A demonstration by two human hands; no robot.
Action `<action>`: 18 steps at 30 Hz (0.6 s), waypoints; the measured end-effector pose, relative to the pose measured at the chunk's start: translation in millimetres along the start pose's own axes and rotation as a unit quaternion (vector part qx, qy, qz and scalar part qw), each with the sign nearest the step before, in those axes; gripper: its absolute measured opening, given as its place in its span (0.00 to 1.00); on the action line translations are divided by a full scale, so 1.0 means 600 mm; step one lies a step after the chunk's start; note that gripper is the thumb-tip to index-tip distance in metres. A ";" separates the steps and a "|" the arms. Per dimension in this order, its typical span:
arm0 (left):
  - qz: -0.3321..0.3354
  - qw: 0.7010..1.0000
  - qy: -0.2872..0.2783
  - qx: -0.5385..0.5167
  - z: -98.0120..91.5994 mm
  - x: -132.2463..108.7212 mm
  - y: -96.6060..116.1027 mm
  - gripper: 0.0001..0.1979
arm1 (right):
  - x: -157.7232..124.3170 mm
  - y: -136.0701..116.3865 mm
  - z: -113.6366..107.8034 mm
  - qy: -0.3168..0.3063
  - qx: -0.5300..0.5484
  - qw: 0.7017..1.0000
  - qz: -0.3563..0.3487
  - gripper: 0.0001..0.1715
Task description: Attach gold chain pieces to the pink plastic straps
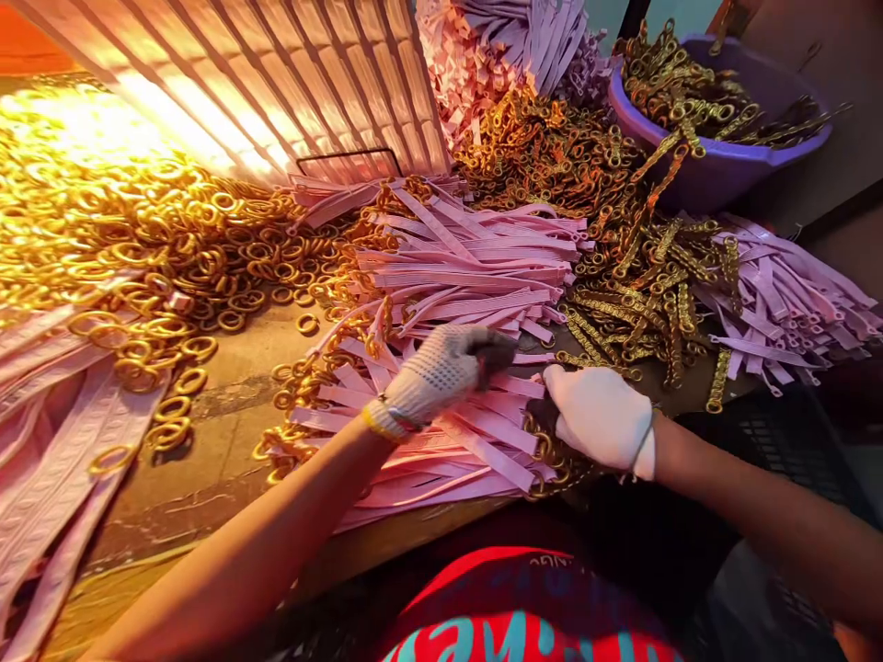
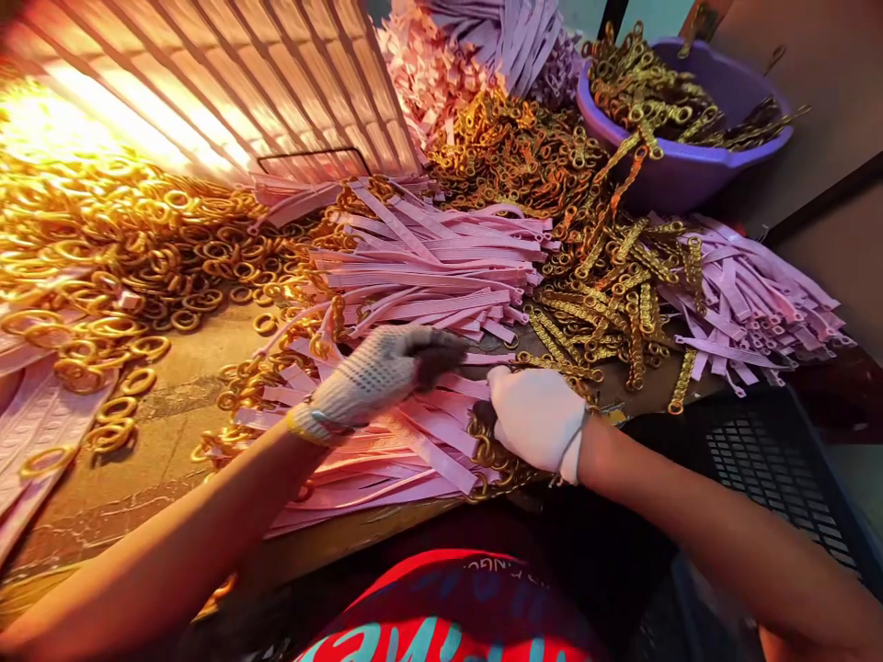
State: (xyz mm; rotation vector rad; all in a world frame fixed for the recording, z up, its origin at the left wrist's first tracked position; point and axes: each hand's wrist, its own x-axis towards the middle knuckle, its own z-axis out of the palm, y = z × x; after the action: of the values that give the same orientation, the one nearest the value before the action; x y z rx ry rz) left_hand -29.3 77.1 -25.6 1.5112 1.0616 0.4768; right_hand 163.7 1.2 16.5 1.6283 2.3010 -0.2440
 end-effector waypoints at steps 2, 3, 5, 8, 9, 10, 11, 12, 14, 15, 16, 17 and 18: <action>0.027 0.996 0.065 0.054 -0.019 -0.017 0.001 0.15 | -0.011 0.018 -0.014 -0.019 0.017 1.000 -0.018 0.09; 0.042 0.992 0.071 0.093 -0.026 -0.027 -0.001 0.15 | -0.009 0.031 -0.020 -0.013 0.018 0.999 -0.026 0.11; 0.076 0.979 0.049 0.184 -0.033 -0.043 -0.006 0.14 | 0.013 0.061 -0.026 0.026 0.009 1.000 -0.003 0.14; 0.129 0.940 0.012 0.317 -0.025 -0.050 -0.011 0.12 | 0.076 0.095 -0.012 0.055 -0.002 0.993 0.106 0.10; 0.133 0.926 0.009 0.354 -0.018 -0.048 -0.011 0.12 | 0.098 0.100 -0.003 0.052 -0.004 0.990 0.131 0.12; 0.128 0.914 0.004 0.386 -0.011 -0.044 -0.011 0.13 | 0.117 0.101 0.008 0.050 -0.006 0.988 0.147 0.14; 0.115 0.904 -0.006 0.412 -0.004 -0.038 -0.011 0.13 | 0.132 0.100 0.018 0.053 -0.008 0.986 0.157 0.16; 0.101 0.895 -0.019 0.435 0.004 -0.031 -0.011 0.13 | 0.142 0.097 0.027 0.059 -0.005 0.985 0.164 0.17; 0.085 0.877 -0.051 0.470 0.016 -0.016 -0.013 0.14 | 0.150 0.088 0.042 0.070 0.011 0.982 0.176 0.18; 0.086 0.869 -0.065 0.482 0.021 -0.010 -0.015 0.16 | 0.150 0.085 0.046 0.071 0.023 0.980 0.184 0.18; 0.089 0.864 -0.074 0.491 0.024 -0.004 -0.018 0.17 | 0.147 0.084 0.049 0.069 0.036 0.978 0.192 0.19; 0.093 0.862 -0.076 0.493 0.025 -0.001 -0.020 0.18 | 0.143 0.085 0.050 0.064 0.048 0.977 0.200 0.19; 0.096 0.864 -0.075 0.488 0.024 0.000 -0.022 0.17 | 0.139 0.087 0.050 0.057 0.058 0.975 0.206 0.19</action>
State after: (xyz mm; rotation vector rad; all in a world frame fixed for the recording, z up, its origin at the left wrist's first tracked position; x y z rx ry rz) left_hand -22.2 67.9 -41.5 2.5152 1.0820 -0.1065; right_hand 192.0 83.3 -38.3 2.1814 1.9937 -0.1946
